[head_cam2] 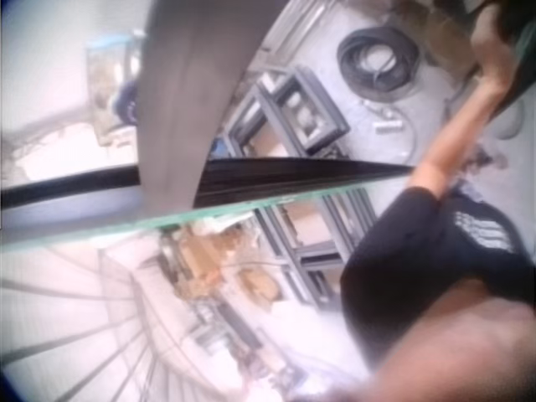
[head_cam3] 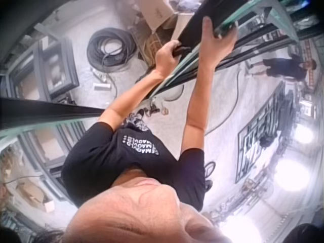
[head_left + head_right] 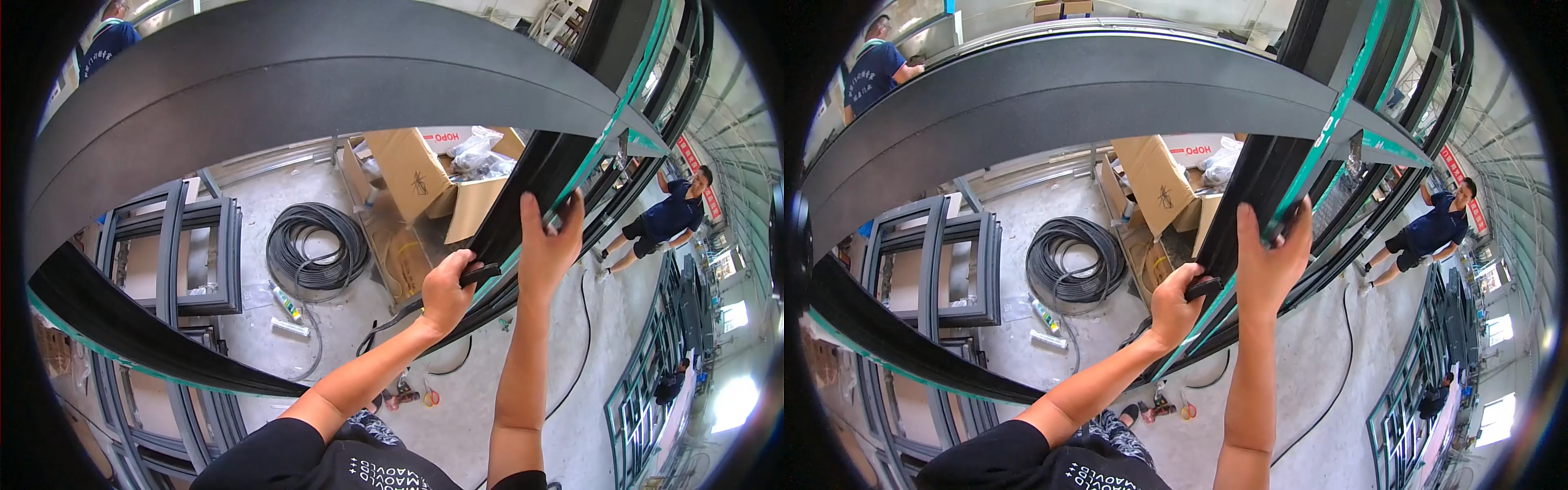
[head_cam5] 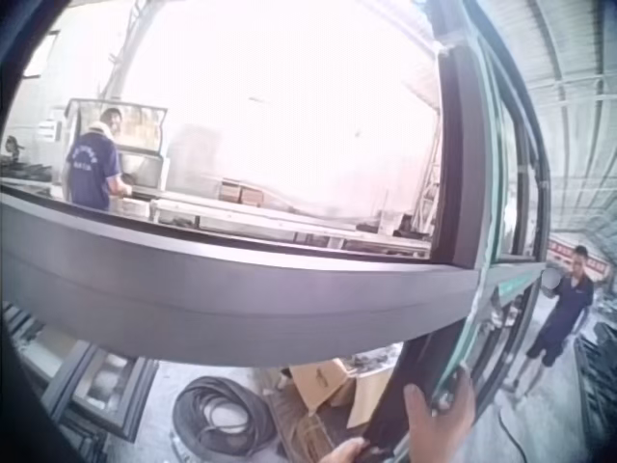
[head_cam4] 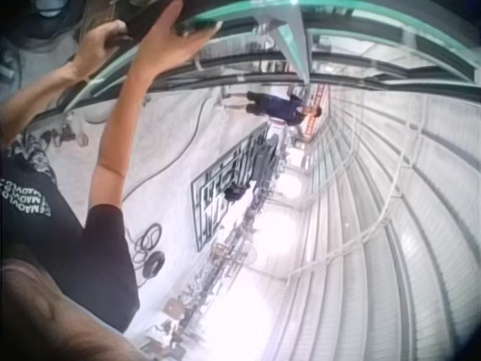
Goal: The person installs a black rubber seal into the channel of a metal window frame by pressing it in by hand and then applies clear adhesive tape to secure sections of the seal.
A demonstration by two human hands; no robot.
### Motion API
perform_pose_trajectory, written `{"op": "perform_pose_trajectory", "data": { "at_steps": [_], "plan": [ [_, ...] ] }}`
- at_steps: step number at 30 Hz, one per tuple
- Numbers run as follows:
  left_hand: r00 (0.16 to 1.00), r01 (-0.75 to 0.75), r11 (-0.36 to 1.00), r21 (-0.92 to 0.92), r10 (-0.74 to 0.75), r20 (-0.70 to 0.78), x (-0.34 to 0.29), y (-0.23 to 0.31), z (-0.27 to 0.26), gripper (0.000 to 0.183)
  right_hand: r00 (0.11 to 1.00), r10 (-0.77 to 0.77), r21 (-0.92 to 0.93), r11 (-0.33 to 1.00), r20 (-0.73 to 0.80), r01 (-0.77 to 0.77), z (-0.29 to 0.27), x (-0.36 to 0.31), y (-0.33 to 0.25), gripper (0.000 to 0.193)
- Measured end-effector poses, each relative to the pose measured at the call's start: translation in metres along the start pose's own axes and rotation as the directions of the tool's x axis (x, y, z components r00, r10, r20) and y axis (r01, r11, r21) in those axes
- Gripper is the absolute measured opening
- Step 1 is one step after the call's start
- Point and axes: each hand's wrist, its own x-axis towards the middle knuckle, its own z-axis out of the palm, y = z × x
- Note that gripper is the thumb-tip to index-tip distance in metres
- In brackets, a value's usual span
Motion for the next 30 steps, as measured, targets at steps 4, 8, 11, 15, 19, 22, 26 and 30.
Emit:
{"op": "perform_pose_trajectory", "data": {
  "at_steps": [4, 8, 11, 15, 19, 22, 26, 30],
  "plan": [
    [0.993, 0.114, 0.993, -0.001, -0.114, 0.04, -0.021, 0.006, -0.015, 0.024, 0.995, -0.082, -0.213, 0.974, -0.05, 0.069, -0.002, -0.013, -0.003, 0.068],
    [0.999, 0.024, 1.0, -0.001, -0.024, 0.028, 0.0, -0.002, -0.012, 0.024, 0.996, -0.051, -0.109, 0.993, -0.069, 0.043, 0.004, -0.001, -0.01, 0.068],
    [0.997, 0.056, 0.998, -0.019, -0.055, 0.047, -0.005, -0.003, -0.009, 0.025, 0.985, -0.147, -0.181, 0.975, -0.093, 0.129, 0.004, 0.011, -0.01, 0.069],
    [0.999, 0.032, 0.999, -0.035, -0.031, 0.029, -0.008, -0.008, -0.003, 0.025, 0.992, -0.105, -0.159, 0.983, -0.063, 0.094, -0.005, 0.012, -0.004, 0.07],
    [0.997, 0.051, 0.999, -0.017, -0.05, 0.055, -0.01, -0.013, -0.003, 0.025, 0.993, -0.094, -0.215, 0.971, 0.068, 0.106, -0.009, -0.011, 0.007, 0.074],
    [0.998, 0.061, 0.997, -0.052, -0.059, 0.034, -0.011, -0.019, 0.0, 0.023, 0.995, -0.099, -0.256, 0.961, 0.022, 0.102, -0.006, -0.012, 0.017, 0.076],
    [0.994, 0.099, 0.99, -0.104, -0.094, 0.05, -0.015, -0.014, 0.001, 0.023, 0.986, -0.152, -0.329, 0.93, 0.065, 0.165, -0.012, -0.017, 0.016, 0.076],
    [0.994, 0.1, 0.99, -0.1, -0.094, 0.063, -0.015, -0.014, -0.001, 0.022, 0.989, -0.12, -0.35, 0.926, 0.086, 0.143, -0.011, -0.022, 0.018, 0.079]
  ]
}}
